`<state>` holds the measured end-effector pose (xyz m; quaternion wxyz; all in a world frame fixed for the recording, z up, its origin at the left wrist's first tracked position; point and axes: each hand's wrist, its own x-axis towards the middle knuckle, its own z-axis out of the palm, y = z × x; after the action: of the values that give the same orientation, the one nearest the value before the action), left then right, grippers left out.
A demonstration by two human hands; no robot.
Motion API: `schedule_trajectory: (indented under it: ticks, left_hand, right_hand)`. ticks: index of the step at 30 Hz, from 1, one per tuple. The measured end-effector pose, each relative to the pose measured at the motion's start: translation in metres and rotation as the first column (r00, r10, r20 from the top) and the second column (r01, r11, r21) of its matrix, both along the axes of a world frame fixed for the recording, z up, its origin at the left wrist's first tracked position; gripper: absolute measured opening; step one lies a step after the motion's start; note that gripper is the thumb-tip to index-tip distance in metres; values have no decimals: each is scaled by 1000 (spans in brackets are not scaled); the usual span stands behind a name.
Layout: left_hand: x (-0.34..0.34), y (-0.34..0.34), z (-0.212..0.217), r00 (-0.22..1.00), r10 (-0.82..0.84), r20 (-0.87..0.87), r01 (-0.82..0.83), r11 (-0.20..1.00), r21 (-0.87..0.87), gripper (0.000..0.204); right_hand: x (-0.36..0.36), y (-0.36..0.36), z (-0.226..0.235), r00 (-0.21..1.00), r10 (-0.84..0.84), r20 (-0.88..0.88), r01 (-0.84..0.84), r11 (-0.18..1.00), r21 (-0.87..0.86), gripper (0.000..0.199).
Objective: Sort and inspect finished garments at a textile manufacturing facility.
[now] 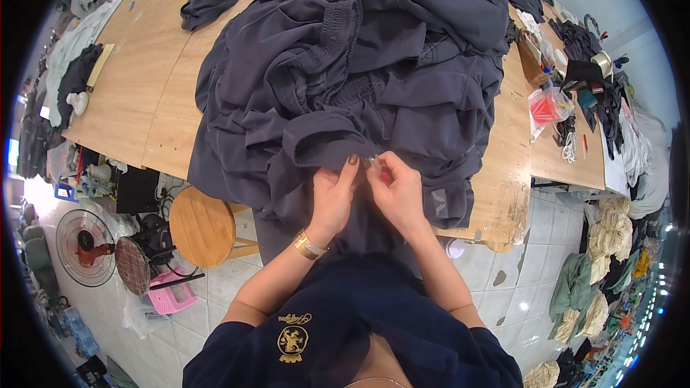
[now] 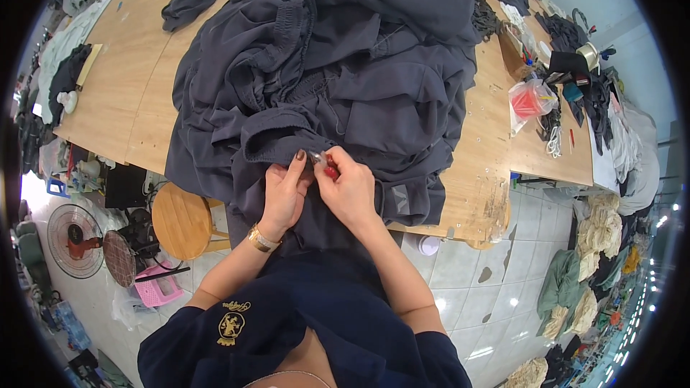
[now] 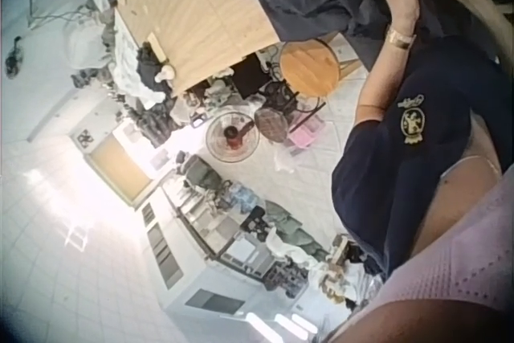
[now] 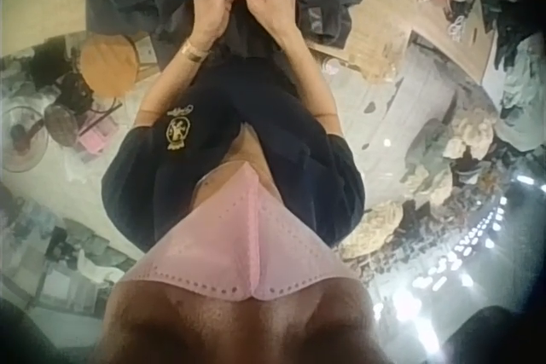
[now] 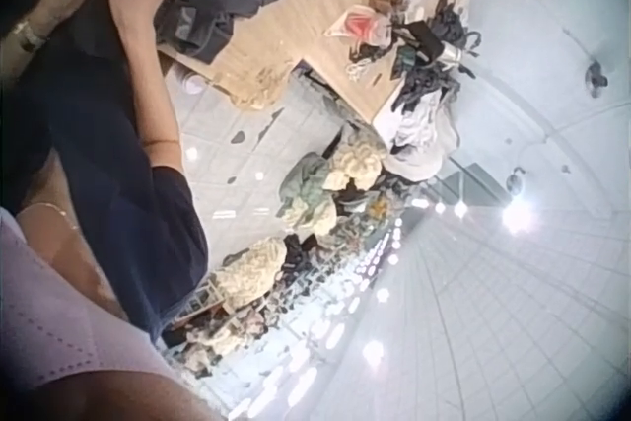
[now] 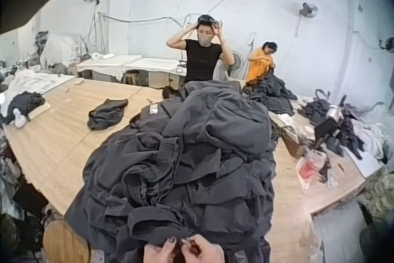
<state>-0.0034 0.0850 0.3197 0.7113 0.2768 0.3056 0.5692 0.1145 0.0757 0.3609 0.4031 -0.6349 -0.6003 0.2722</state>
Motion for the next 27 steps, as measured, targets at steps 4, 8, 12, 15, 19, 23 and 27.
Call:
schedule_trajectory:
  ticks: [4, 8, 12, 15, 19, 23, 27]
  left_hand:
    - [-4, 9, 0, 998, -51, 23, 53, 993, -107, 31]
    - [-8, 12, 3, 992, -45, 117, 66, 981, -181, 33]
    - [-7, 8, 3, 989, -24, 148, 48, 985, -165, 29]
    - [-7, 5, 2, 985, -32, 169, 52, 992, -112, 25]
    - [-8, 3, 1, 991, -82, 108, 93, 991, -94, 18]
    - [-8, 1, 4, 991, -90, 97, 101, 988, -120, 19]
    - [-13, 6, 0, 989, -93, 117, 112, 979, -172, 21]
  right_hand:
    - [-2, -20, 1, 949, 304, -79, -300, 952, 65, 7]
    - [3, -29, 15, 801, 546, -243, -567, 823, -20, 8]
    - [4, -14, 8, 979, 94, -181, -107, 993, -59, 16]
    - [3, 0, 1, 993, 28, -111, -33, 999, -40, 21]
    - [9, 10, -14, 970, 28, -242, -54, 993, -102, 23]
    - [15, 9, 1, 714, -89, -695, -213, 918, -336, 14]
    - [29, 3, 2, 333, -138, -933, -347, 902, -257, 12]
